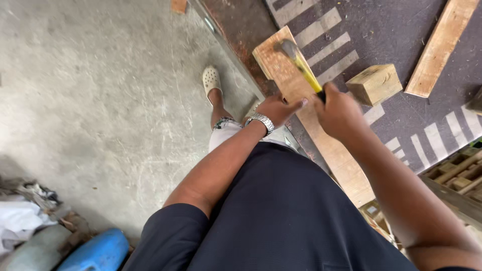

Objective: The person picks up wooden blocks and planks from a pile and positions them on a workbench, then uses a claw hammer to drive nails into the wood, assembling pieces together. They repeatedly reposition the wood, retrieve nails, and hammer nails into different planks and blocks across the bench.

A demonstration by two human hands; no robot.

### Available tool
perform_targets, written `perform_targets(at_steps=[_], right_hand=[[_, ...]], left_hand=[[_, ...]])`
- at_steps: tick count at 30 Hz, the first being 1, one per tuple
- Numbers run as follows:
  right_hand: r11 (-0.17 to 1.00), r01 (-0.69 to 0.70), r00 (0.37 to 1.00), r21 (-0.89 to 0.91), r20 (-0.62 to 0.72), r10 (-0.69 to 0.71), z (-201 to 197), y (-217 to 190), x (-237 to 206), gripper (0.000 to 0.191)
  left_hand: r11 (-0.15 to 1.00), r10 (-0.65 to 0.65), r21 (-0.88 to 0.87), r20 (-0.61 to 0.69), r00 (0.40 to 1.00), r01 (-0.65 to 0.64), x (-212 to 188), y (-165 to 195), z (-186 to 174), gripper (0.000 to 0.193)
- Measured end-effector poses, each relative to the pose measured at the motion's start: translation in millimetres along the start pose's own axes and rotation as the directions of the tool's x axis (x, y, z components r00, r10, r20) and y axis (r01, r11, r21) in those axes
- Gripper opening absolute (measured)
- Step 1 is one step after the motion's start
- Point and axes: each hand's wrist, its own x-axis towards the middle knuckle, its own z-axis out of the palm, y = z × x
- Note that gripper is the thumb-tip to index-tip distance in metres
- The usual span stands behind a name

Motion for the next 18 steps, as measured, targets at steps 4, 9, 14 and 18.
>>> perform_targets(at_steps=[4, 9, 14, 18], right_hand=[[0.965, -0.207, 0.958, -0.161, 0.165, 0.233, 8.6, 37.5, 2.9, 0.035], [0.962, -0.272, 0.960, 0.008, -0.073, 0.272, -20.1, 84.6, -43.8, 0.035], [0.899, -0.396, 0.829, 0.189, -0.348, 0.438, -66.0, 163.7, -106.8, 0.039], [0.879, -0.476, 0.758, 0.012, -0.501, 0.418, -69.3, 248.6, -153.1, 0.038]], left_hand=[[0.980, 0.195, -0.023, -0.013, 0.981, -0.196, 5.1, -1.7, 6.8, 0.079], [0.941, -0.249, -0.155, 0.281, 0.927, 0.300, -9.6, 7.7, -6.8, 0.083], [0.728, -0.208, -0.584, 0.311, 0.927, 0.359, -41.2, -5.0, -19.5, 0.027], [0.615, -0.330, -0.681, 0.235, 0.914, 0.398, -55.8, -16.3, -22.7, 0.029]])
